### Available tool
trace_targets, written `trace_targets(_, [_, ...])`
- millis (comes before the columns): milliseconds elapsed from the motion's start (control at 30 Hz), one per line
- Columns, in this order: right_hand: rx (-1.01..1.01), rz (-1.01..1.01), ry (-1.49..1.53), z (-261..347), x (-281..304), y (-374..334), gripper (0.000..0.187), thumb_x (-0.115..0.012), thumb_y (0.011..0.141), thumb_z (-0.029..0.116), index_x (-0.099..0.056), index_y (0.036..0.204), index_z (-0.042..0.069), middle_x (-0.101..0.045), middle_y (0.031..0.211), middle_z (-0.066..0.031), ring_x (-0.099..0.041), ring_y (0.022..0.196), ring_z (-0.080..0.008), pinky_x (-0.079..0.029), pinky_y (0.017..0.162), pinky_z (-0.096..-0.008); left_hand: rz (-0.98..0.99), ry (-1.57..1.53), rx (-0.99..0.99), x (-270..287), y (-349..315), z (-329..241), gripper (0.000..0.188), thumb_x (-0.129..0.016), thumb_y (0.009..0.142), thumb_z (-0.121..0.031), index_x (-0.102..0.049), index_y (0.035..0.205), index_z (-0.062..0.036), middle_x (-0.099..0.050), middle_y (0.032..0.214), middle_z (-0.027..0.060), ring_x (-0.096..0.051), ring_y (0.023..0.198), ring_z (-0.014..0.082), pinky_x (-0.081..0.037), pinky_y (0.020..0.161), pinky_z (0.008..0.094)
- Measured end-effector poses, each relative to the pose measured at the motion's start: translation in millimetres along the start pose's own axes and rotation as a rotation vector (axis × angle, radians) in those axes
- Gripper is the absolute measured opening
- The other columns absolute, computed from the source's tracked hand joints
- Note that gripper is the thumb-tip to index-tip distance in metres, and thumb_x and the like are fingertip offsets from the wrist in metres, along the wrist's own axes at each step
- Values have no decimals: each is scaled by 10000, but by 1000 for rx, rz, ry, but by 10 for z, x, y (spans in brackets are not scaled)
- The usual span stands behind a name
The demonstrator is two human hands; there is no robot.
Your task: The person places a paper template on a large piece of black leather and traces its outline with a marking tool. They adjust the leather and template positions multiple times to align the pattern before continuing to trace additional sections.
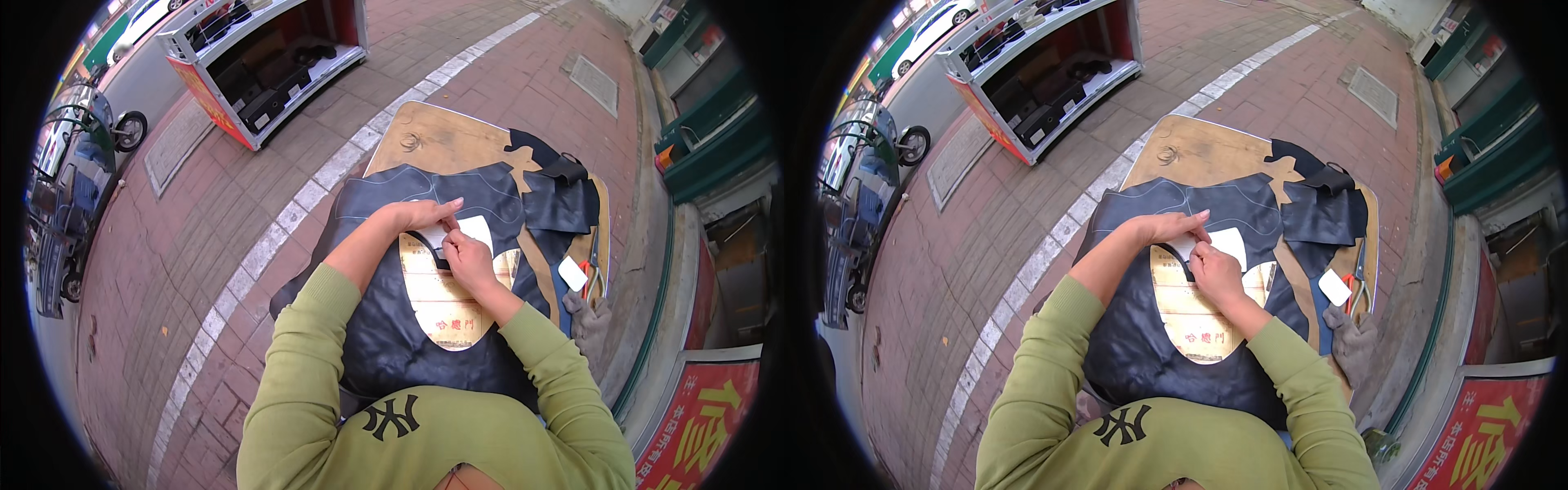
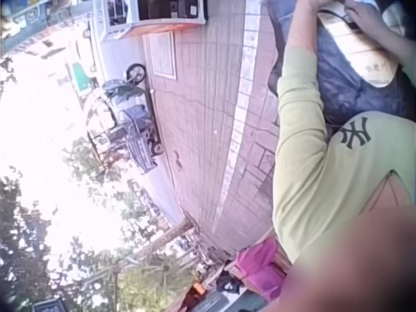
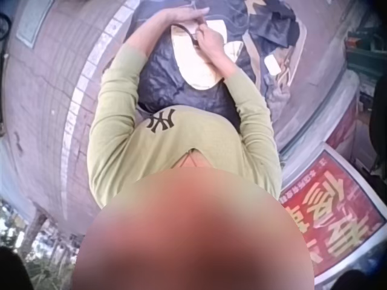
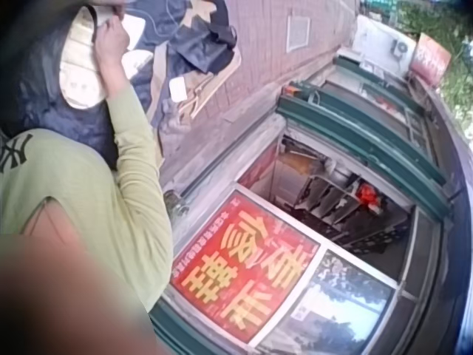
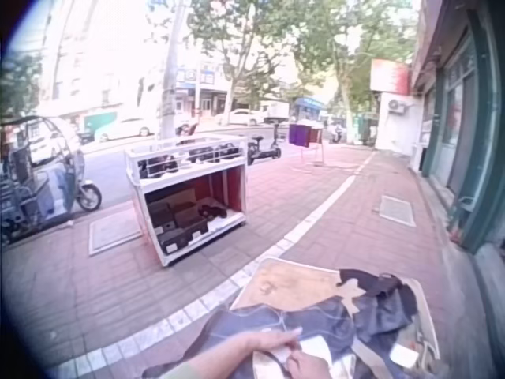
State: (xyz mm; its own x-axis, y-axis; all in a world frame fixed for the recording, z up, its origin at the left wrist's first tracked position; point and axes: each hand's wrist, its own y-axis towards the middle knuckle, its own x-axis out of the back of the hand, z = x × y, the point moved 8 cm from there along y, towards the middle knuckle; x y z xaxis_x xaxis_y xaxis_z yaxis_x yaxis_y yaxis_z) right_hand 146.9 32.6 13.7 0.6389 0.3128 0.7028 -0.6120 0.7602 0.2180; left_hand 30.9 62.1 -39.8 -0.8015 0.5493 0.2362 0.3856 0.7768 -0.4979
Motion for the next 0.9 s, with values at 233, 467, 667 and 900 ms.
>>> trace_targets(233, [33,7,35,-23,75,-156,155,-560,902,183,-582,804,65,-666,780,-139,-649,695,-360,-504,633,-449,-188,581,-122,-134,-17,-127,412,-402,1004,-498,-716,1192,-308,-609,1217,90,-530,1133,349,-408,1005,474])
trace_targets(467, [20,22,85,-102,112,-179,146,-555,901,173,-608,817,66,-671,797,-134,-647,694,-352,-504,637,-434,-251,670,-45,-230,-144,-228,311,-555,948,-317,-694,1221,-366,-586,1114,25,-490,1070,273,-393,972,419])
trace_targets(667, [12,9,44,-339,368,-229,161,-577,910,193,-639,854,55,-662,742,-133,-651,661,-322,-494,610,-395,-249,943,-48,-473,-207,-322,437,-580,947,-275,-573,1354,-432,-500,1136,80,-484,1068,282,-425,921,433])
trace_targets(900, [-124,-2,105,-760,625,-317,161,-592,910,212,-641,868,65,-661,717,-131,-656,682,-317,-492,625,-391,-338,1140,-102,-714,-249,-452,502,-596,932,-414,-482,1418,-464,-494,1211,154,-500,1087,338,-524,855,422])
